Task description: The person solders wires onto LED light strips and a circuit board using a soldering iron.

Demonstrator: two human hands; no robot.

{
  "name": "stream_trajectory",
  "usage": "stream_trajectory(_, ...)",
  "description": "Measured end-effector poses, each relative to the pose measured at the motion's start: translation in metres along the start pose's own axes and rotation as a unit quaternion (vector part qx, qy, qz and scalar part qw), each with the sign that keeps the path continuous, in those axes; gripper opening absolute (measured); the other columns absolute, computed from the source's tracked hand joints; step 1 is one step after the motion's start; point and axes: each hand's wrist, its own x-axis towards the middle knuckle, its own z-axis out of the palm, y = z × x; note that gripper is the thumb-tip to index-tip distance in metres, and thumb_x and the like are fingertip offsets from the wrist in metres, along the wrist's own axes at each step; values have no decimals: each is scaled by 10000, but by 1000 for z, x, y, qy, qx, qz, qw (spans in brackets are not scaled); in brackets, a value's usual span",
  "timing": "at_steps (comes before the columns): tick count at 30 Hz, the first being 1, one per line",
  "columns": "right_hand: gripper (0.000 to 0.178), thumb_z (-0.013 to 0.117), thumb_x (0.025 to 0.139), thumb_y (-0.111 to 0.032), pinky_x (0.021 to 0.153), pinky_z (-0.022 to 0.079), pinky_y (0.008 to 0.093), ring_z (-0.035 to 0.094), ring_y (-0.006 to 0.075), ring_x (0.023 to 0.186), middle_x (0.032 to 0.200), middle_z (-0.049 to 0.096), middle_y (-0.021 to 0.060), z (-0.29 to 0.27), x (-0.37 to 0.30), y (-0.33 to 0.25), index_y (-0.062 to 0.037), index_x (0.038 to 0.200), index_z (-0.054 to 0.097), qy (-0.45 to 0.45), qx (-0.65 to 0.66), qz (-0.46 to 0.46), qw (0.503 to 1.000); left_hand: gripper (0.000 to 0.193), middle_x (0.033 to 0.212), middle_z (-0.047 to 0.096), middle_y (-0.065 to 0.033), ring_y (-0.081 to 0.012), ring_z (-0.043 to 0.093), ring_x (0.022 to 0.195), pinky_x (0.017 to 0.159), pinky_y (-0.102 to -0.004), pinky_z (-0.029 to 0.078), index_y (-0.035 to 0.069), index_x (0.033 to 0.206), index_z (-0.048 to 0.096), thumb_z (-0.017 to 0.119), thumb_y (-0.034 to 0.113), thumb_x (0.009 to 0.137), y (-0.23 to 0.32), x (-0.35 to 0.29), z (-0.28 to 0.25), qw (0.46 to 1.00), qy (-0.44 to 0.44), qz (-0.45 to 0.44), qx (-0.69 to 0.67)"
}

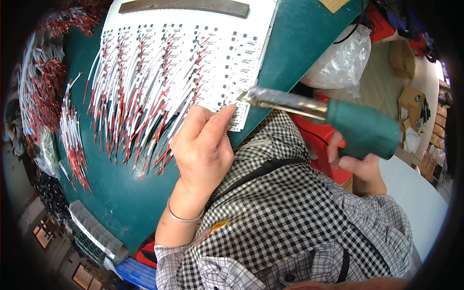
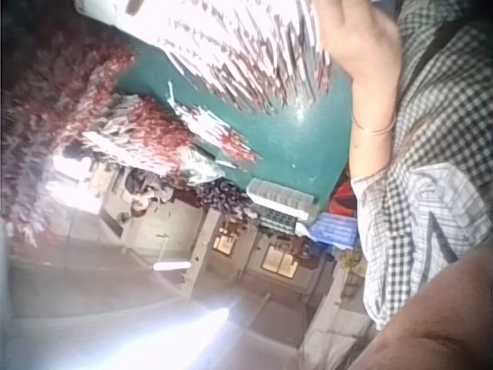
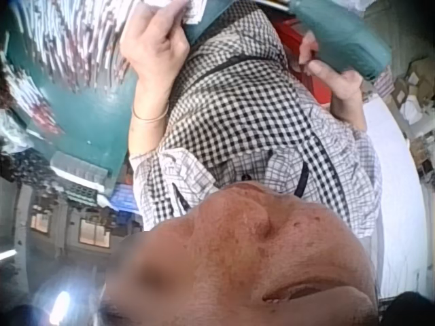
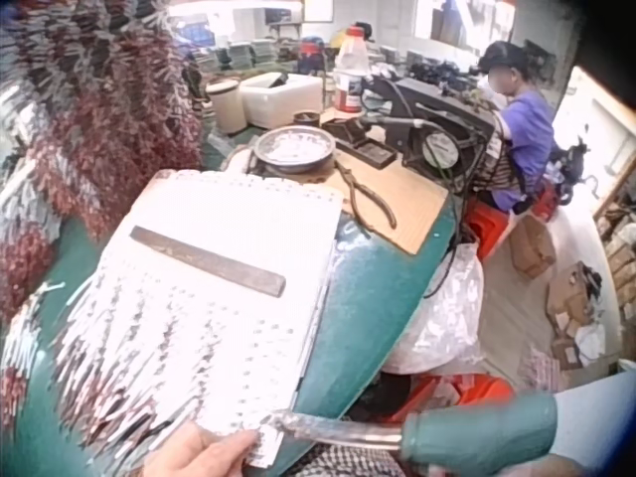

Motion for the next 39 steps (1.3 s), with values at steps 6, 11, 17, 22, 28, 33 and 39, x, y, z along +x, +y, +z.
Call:
stream_trajectory(6,690,761,708,-122,521,499,256,628,207,714,1174,573,231,-2,6,-4,77,1284,438,64,-15,-18,998,272,665,533,-68,-191,524,556,492,-295,421,39,901,704,667,-107,675,-7,-3,-3,1000,11,5,17)
stream_trajectory(11,749,749,742,-229,465,423,215,525,120,514,748,607,99,-1,21,-24,118,1306,399,136,-187,-87,969,319,703,555,-53,-235,574,629,524,-351,474,86,943,689,629,-41,656,1,-7,-20,997,-24,9,73)
stream_trajectory(17,729,691,778,-235,484,382,198,503,97,556,906,599,132,-36,40,-44,113,1333,373,60,-273,-217,935,138,712,637,-76,-229,617,639,571,-309,496,54,857,707,701,-1,730,-18,-37,-85,995,-26,-91,7)
stream_trajectory(22,706,683,774,-208,463,398,196,520,103,590,1211,537,195,-14,49,-29,105,1327,375,26,-208,-175,962,74,773,658,-109,-234,632,690,647,-322,500,33,837,696,686,22,765,-104,-35,-166,946,186,-171,204)
stream_trajectory(28,678,705,772,-198,457,435,205,549,121,586,1196,536,211,10,50,-16,102,1299,403,28,-157,-147,976,290,1059,586,-147,-336,528,1026,871,-446,443,62,986,670,719,260,780,-223,-32,-206,827,156,-268,468)
stream_trajectory(33,651,706,769,-151,473,474,214,563,130,574,999,582,176,1,43,-18,98,1289,404,22,-150,-83,985,362,1086,585,-152,-349,507,1070,864,-488,430,46,996,661,694,351,805,-217,-15,-202,821,91,-359,434)
stream_trajectory(39,642,688,763,-126,477,484,223,564,137,576,1060,575,201,18,48,-15,104,1286,396,45,-126,-104,986,280,899,627,-254,-451,591,862,746,-524,460,-22,967,557,578,248,894,-212,-20,-203,838,65,-307,447)
